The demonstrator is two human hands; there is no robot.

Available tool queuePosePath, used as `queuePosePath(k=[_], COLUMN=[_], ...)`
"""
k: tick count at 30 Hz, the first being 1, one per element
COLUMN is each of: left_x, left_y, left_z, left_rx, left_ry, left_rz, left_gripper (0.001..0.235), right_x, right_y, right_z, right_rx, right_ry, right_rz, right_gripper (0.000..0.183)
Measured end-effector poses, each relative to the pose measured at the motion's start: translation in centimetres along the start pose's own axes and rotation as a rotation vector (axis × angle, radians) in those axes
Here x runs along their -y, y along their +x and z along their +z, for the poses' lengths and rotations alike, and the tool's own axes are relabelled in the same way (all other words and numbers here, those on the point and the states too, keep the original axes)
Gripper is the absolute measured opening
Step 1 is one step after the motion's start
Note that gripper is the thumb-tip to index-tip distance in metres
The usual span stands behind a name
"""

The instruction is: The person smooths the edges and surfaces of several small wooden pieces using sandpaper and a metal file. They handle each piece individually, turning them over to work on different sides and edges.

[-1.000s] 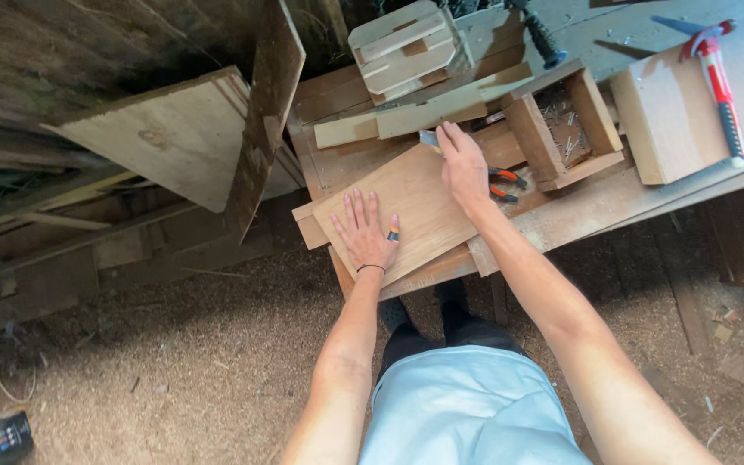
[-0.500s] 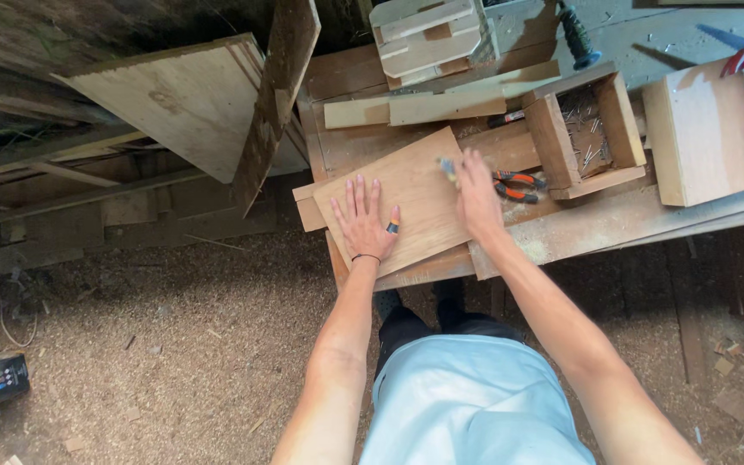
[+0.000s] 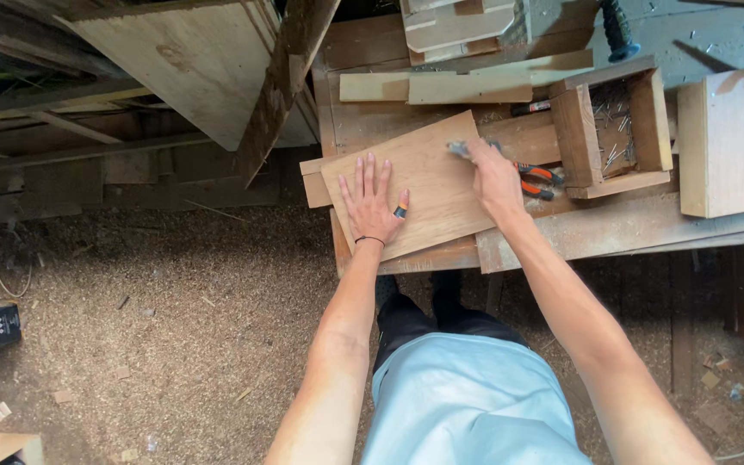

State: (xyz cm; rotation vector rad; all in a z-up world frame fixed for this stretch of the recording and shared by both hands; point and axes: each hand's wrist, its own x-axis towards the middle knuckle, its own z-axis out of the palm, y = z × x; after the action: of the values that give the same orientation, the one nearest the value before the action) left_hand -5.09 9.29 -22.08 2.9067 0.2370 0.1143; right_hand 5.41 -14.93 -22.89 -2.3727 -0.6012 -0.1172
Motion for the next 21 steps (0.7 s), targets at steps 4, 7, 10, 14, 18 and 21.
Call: queuePosePath(k=[4,7,10,14,18,21], left_x=[0.1,0.0,0.2,0.1,0.2,0.2], left_y=[0.0,-0.3,0.0,-0.2,-0.3,-0.2], left_z=[-0.1,0.0,0.2,0.3,0.3,0.3], left_rx=[-0.007,-0.013,-0.020,-0.001,-0.021,-0.003], left_ry=[-0.016,-0.009,0.007,-0.003,0.002,0.004], left_rz=[0.004,0.003,0.001,-0.022,-0.010,-0.007], left_gripper=[0.071,0.071,0.071,0.071,0.072,0.072], right_x=[-0.5,-0.3,-0.1,-0.4,-0.6,-0.8], right_y=[2.9,2.7,0.8,0.9,4.4,4.2], right_z=[0.0,0.1,-1.4,-3.3,-2.3,-1.5], right_rx=[-0.105,-0.013,0.098,0.223,0.053,0.074], right_ry=[-0.060,-0.057,-0.072,-0.135,-0.109,-0.077], right_rz=[-0.088,-0.171,-0.098,0.013,-0.196,-0.215], right_gripper=[0.053,0.045,0.047,0.046,0.046,0.045])
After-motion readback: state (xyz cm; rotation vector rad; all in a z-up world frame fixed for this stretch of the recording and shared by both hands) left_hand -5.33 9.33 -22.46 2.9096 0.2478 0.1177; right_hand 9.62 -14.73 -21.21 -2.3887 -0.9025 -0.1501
